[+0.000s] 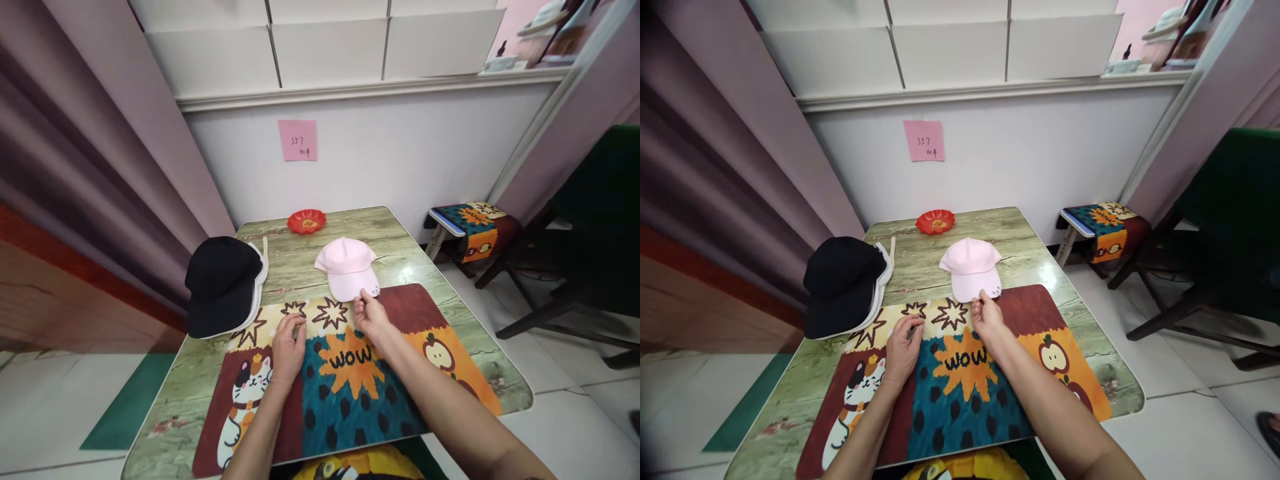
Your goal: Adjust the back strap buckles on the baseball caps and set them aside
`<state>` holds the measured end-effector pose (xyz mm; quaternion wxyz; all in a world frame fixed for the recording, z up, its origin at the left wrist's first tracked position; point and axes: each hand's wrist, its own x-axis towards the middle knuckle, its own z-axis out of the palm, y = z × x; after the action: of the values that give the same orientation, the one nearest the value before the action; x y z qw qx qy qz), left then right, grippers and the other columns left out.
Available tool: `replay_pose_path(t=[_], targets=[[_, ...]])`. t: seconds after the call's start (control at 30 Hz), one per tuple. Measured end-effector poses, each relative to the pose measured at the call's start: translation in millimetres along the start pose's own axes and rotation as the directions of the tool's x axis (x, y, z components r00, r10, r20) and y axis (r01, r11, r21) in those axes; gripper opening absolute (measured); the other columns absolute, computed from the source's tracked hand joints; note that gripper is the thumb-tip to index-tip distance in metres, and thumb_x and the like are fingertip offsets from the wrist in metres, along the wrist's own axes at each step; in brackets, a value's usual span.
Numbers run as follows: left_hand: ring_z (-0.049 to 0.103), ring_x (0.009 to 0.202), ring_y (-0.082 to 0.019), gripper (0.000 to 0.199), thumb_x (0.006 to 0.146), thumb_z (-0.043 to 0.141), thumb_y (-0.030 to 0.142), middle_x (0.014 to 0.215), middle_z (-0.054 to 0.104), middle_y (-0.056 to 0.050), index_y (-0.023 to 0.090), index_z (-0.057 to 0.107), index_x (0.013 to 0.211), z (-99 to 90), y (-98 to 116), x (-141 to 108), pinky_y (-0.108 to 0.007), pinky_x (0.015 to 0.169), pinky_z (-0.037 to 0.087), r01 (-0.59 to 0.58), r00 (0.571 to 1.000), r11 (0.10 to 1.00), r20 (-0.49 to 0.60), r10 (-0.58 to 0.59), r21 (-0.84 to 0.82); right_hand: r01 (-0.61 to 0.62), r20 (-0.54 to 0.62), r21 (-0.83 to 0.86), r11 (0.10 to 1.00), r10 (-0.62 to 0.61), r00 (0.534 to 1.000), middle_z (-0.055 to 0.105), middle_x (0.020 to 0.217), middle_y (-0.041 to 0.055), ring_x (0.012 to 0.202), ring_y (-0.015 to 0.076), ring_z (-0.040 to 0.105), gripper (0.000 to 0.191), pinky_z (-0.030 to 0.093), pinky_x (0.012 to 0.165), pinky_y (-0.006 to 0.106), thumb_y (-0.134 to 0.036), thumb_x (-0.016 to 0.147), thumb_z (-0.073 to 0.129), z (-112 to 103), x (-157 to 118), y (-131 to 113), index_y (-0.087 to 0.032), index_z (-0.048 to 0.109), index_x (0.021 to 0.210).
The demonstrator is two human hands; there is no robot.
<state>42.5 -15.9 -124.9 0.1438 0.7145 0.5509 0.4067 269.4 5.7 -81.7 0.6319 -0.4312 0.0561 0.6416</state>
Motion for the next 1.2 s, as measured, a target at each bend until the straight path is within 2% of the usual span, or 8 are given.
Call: replay_pose_path(t=[0.17,0.27,0.57,0.77,0.87,0.93,1.03,1.2], targets=[[0.067,0.105,-0.025,0.019,0.093,0.053,0.030,0.112,0.068,-0.010,0.021,0.070,0.087,-1.5,0.8,1.5,-0.042,0.094,0.054,-0.004,1.000,1.000,0.025,0.003,0.025,0.053,-0.112,0.011,0.999,-0.052,0.992,0.052,0.051,-0.0064,0.034,0.0002,0.042,0.027,0.038,0.034,0.003,-0.020,0.105,0.045,-19.9,30.7,-71.5,-0.018,0.047,0.078],[0.067,0.105,-0.026,0.020,0.093,0.054,0.032,0.111,0.068,-0.010,0.022,0.070,0.086,-1.7,0.2,3.0,-0.042,0.094,0.055,-0.009,1.000,0.999,0.021,0.007,0.051,0.079,-0.151,-0.008,0.997,-0.079,0.985,0.053,0.052,-0.0065,0.034,0.0008,0.043,0.024,0.039,0.033,0.004,-0.018,0.104,0.048,-33.2,45.9,-99.5,-0.018,0.048,0.080],[0.067,0.107,-0.027,0.020,0.093,0.053,0.034,0.115,0.068,-0.011,0.023,0.070,0.088,-2.5,-0.6,4.9,-0.045,0.094,0.056,0.004,0.999,0.996,0.041,-0.008,0.095,0.150,-0.172,-0.114,0.982,-0.168,0.971,0.058,0.054,-0.0044,0.037,0.0029,0.049,0.022,0.041,0.035,0.006,-0.020,0.094,0.066,-49.2,66.7,-125.0,-0.017,0.052,0.078],[0.067,0.107,-0.027,0.018,0.093,0.053,0.032,0.113,0.068,-0.011,0.024,0.069,0.090,-2.5,4.6,5.3,-0.045,0.093,0.056,0.013,0.999,0.997,0.029,-0.015,0.083,0.260,-0.099,-0.169,0.951,-0.279,0.955,0.062,0.059,-0.0030,0.044,0.0048,0.052,0.022,0.044,0.039,0.010,-0.036,0.091,0.069,-54.0,24.8,-94.4,-0.017,0.060,0.084],[0.066,0.107,-0.026,0.016,0.092,0.053,0.028,0.113,0.068,-0.011,0.023,0.068,0.093,-2.9,10.4,4.7,-0.044,0.094,0.055,0.029,0.999,0.996,0.033,-0.032,0.080,0.320,0.167,-0.375,0.870,-0.276,0.946,0.062,0.062,-0.0024,0.045,0.0066,0.050,0.036,0.042,0.037,0.014,-0.049,0.079,0.079,-43.1,0.1,-62.4,-0.016,0.065,0.085],[0.066,0.108,-0.026,0.016,0.092,0.052,0.024,0.113,0.068,-0.011,0.022,0.067,0.095,-3.2,14.9,3.0,-0.043,0.096,0.054,0.041,0.998,0.997,0.044,-0.044,0.072,0.368,0.317,-0.498,0.785,-0.230,0.920,0.061,0.062,-0.0026,0.046,0.0070,0.050,0.043,0.042,0.038,0.016,-0.056,0.075,0.080,-26.5,-9.3,-42.9,-0.016,0.065,0.081],[0.064,0.110,-0.024,0.017,0.091,0.051,0.020,0.114,0.067,-0.010,0.022,0.065,0.099,-3.6,20.0,0.1,-0.043,0.098,0.053,0.054,0.997,0.997,0.055,-0.057,0.061,0.446,0.444,-0.549,0.707,-0.206,0.872,0.061,0.062,-0.0028,0.047,0.0077,0.051,0.044,0.044,0.042,0.018,-0.059,0.076,0.077,10.9,-8.5,-18.9,-0.017,0.065,0.080],[0.062,0.111,-0.024,0.015,0.089,0.052,0.016,0.113,0.065,-0.010,0.021,0.063,0.098,-5.4,23.2,-3.0,-0.044,0.100,0.051,0.081,0.995,0.996,0.060,-0.082,0.025,0.517,0.484,-0.467,0.718,-0.281,0.828,0.062,0.062,-0.0036,0.045,0.0069,0.050,0.042,0.044,0.044,0.019,-0.058,0.074,0.076,69.9,22.3,13.8,-0.018,0.063,0.077]])
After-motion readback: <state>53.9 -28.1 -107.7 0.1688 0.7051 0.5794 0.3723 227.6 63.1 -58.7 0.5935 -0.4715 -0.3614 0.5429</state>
